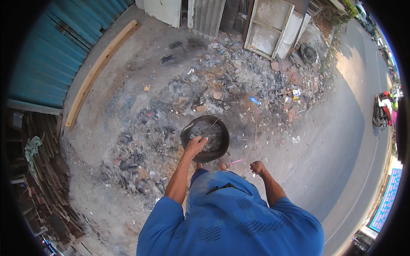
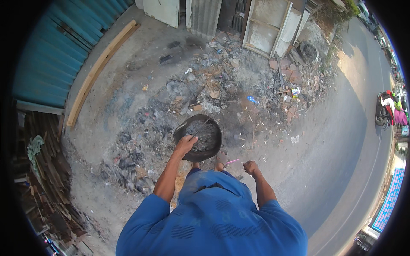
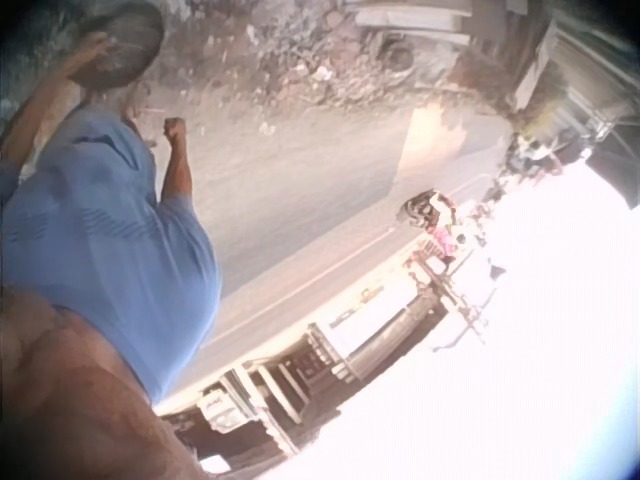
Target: The person organizes long wooden beams on a concrete floor by picking them up, carrying them across the outdoor workspace, and stacking them neatly together.
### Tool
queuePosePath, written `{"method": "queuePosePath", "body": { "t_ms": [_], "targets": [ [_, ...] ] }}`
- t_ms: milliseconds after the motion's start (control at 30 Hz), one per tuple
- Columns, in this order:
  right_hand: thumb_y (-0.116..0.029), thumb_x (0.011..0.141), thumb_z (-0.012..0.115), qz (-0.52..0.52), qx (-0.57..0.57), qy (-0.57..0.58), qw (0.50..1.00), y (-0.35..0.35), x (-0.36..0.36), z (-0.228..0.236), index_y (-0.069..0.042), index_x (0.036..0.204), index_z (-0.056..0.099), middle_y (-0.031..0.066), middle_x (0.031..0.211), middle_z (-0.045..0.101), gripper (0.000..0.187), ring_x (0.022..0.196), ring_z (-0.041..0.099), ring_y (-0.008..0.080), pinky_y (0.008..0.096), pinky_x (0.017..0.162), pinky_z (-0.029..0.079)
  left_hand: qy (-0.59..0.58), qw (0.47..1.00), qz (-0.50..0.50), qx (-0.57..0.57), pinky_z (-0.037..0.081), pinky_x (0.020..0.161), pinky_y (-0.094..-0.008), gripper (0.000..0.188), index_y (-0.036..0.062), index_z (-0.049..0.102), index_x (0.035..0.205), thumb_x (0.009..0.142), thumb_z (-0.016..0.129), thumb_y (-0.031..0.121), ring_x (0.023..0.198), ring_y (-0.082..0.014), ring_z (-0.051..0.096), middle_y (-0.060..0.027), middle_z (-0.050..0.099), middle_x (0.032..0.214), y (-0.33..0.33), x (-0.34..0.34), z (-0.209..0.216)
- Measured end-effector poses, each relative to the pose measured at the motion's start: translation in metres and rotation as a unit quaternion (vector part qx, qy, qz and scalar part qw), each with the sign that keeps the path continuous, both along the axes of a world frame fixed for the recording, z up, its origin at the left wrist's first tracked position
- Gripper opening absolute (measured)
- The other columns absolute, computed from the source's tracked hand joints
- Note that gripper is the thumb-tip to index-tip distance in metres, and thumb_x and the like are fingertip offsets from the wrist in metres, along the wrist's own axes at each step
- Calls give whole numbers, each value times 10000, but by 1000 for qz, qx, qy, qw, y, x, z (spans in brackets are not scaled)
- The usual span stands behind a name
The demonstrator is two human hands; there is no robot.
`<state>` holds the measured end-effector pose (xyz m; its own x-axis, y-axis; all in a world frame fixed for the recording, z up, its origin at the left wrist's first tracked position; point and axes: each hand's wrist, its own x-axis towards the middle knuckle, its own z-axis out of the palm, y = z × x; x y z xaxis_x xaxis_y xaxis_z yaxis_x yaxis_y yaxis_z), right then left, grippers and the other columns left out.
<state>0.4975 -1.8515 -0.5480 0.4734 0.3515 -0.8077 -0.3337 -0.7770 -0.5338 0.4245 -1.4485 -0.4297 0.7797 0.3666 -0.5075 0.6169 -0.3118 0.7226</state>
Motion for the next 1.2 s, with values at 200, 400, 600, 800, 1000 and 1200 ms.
{"method": "queuePosePath", "body": {
  "t_ms": [200, 400, 600, 800, 1000, 1200],
  "targets": [
    [-218, 810, 530, 170, 50, -110, 978, -4, 25, -28, 62, 842, 619, 124, 725, 619, 295, 578, 579, 208, 322, 481, 448, -65, 991, 114, -34, 283, 521, -310, 395, 35, 436, 637, 873, 540, 334, 574, -106, 333, 1, 328, 600, 15, -39, 30],
    [-191, 838, 480, 190, 36, -22, 981, 60, 35, -22, 58, 788, 602, 137, 752, 633, 282, 602, 617, 221, 323, 455, 464, -80, 939, 299, -147, 270, 517, -265, 350, 88, 482, 649, 881, 551, 341, 586, -65, 319, 47, 357, 610, 13, -143, 60],
    [-177, 846, 482, 302, 80, 115, 943, 124, 31, -37, -91, 726, 498, 35, 616, 505, 148, 436, 458, 149, 309, 380, 358, -45, 934, 354, -22, 327, 553, -353, 481, 8, 467, 645, 872, 538, 426, 608, -152, 397, -56, 401, 616, 29, -228, 79],
    [-202, 851, 471, 252, -53, 227, 939, 264, 0, -19, -94, 808, 534, 49, 650, 549, 132, 471, 506, 154, 309, 395, 364, -88, 825, 558, -10, 320, 534, -367, 493, 19, 455, 599, 845, 566, 432, 591, -135, 396, -45, 399, 560, -5, -361, 54],
    [-197, 814, 532, 347, 103, 65, 930, 387, -87, 30, -93, 740, 527, 48, 615, 522, 127, 434, 460, 145, 273, 361, 315, -116, 715, 686, -72, 368, 593, -306, 350, 35, 578, 763, 832, 611, 377, 675, -106, 438, -5, 494, 680, 5, -448, 66],
    [-227, 815, 550, 376, 32, 43, 925, 455, -158, 45, -76, 789, 575, 44, 640, 559, 156, 448, 484, 147, 292, 377, 360, -207, 535, 814, -91, 349, 554, -276, 327, 39, 540, 750, 823, 620, 348, 654, -75, 410, 28, 473, 698, -1, -560, 52]
  ]
}}
